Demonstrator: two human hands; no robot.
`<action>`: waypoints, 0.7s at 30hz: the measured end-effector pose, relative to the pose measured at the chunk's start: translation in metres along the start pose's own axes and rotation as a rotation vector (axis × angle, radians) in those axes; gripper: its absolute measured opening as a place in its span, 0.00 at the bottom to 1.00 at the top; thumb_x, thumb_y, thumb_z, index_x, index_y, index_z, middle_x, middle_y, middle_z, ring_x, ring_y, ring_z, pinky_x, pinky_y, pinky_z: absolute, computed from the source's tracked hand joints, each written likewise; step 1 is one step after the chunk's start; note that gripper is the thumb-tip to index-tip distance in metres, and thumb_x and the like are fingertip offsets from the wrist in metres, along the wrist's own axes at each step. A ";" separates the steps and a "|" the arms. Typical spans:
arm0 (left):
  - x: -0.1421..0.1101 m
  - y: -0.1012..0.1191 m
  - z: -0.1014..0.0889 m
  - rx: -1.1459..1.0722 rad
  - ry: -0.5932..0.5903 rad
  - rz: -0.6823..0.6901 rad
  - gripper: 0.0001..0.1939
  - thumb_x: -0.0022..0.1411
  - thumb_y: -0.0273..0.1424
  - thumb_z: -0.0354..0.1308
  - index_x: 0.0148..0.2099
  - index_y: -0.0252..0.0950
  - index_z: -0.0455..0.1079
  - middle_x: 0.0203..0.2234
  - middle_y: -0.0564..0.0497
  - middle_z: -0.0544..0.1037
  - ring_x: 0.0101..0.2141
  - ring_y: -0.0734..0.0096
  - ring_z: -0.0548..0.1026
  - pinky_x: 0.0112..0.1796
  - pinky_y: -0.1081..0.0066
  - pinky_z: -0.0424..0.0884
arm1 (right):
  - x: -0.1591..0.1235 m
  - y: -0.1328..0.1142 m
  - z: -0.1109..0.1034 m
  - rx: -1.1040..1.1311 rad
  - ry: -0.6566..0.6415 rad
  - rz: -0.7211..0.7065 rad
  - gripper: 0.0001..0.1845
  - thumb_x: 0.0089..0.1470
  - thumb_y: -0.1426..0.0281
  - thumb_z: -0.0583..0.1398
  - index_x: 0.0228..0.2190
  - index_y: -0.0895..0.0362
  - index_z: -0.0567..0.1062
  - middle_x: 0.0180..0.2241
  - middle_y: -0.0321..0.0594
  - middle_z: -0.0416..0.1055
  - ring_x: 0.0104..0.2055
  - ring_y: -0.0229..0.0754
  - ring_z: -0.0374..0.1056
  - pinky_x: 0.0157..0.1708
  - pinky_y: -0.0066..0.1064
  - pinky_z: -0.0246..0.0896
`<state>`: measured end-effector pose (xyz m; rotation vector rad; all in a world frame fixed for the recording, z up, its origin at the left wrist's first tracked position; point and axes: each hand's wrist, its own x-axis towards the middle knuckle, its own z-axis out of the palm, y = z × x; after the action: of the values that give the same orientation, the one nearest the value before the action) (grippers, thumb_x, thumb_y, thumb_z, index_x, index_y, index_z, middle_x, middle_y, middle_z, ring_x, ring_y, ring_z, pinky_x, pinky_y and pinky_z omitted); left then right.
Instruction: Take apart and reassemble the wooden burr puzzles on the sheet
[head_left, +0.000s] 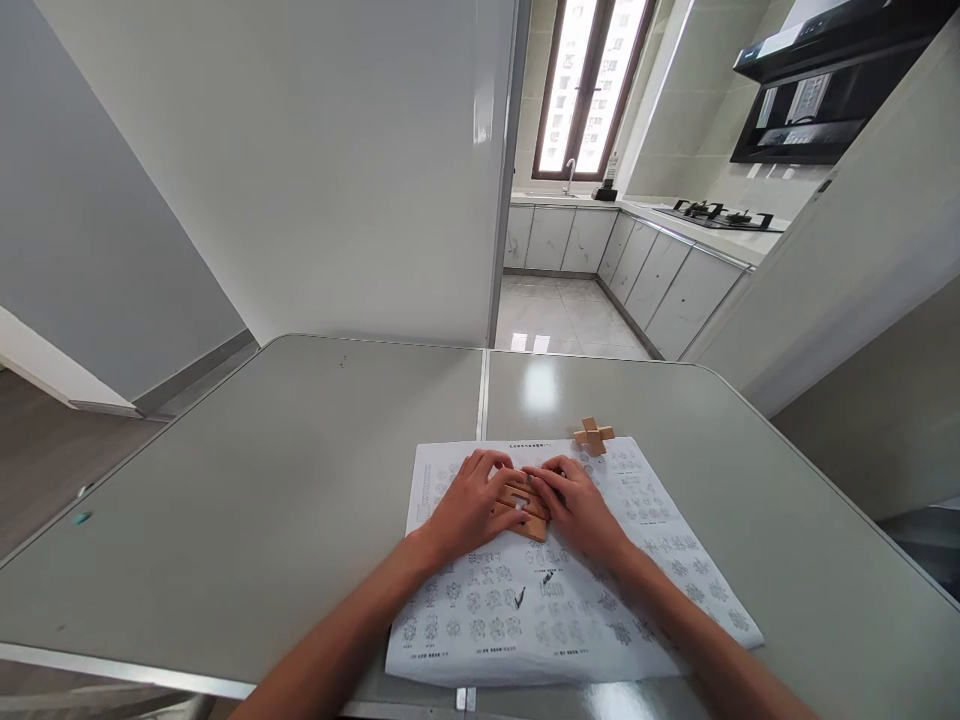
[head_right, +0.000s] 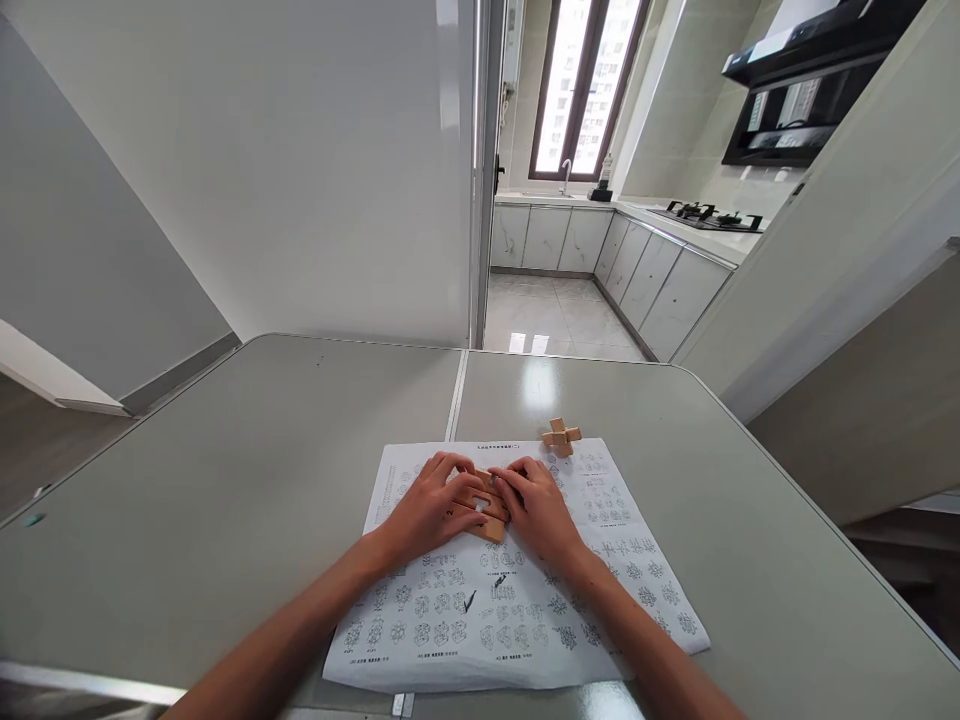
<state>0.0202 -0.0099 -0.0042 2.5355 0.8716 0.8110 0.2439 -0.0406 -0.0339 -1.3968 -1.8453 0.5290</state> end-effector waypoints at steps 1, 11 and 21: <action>0.000 0.001 -0.001 0.006 0.008 -0.017 0.16 0.63 0.34 0.69 0.52 0.40 0.72 0.52 0.44 0.73 0.54 0.55 0.69 0.55 0.56 0.69 | 0.000 -0.001 0.000 -0.003 -0.010 -0.008 0.19 0.72 0.58 0.52 0.50 0.48 0.81 0.43 0.46 0.72 0.47 0.53 0.69 0.50 0.48 0.66; 0.001 0.013 -0.006 -0.065 -0.129 0.066 0.44 0.57 0.48 0.72 0.67 0.42 0.56 0.62 0.42 0.70 0.64 0.50 0.65 0.63 0.52 0.64 | 0.003 -0.001 0.000 0.218 0.023 0.091 0.21 0.72 0.59 0.49 0.56 0.50 0.74 0.48 0.45 0.76 0.50 0.51 0.71 0.53 0.48 0.68; 0.000 -0.005 -0.007 0.146 -0.041 -0.081 0.27 0.62 0.44 0.67 0.58 0.41 0.64 0.54 0.43 0.72 0.55 0.50 0.70 0.56 0.51 0.70 | 0.004 -0.006 0.000 0.190 0.078 0.161 0.20 0.69 0.58 0.51 0.53 0.54 0.73 0.50 0.47 0.75 0.50 0.51 0.71 0.53 0.47 0.66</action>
<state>0.0135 -0.0054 -0.0007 2.6120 1.0472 0.6912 0.2400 -0.0389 -0.0285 -1.4228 -1.5854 0.7025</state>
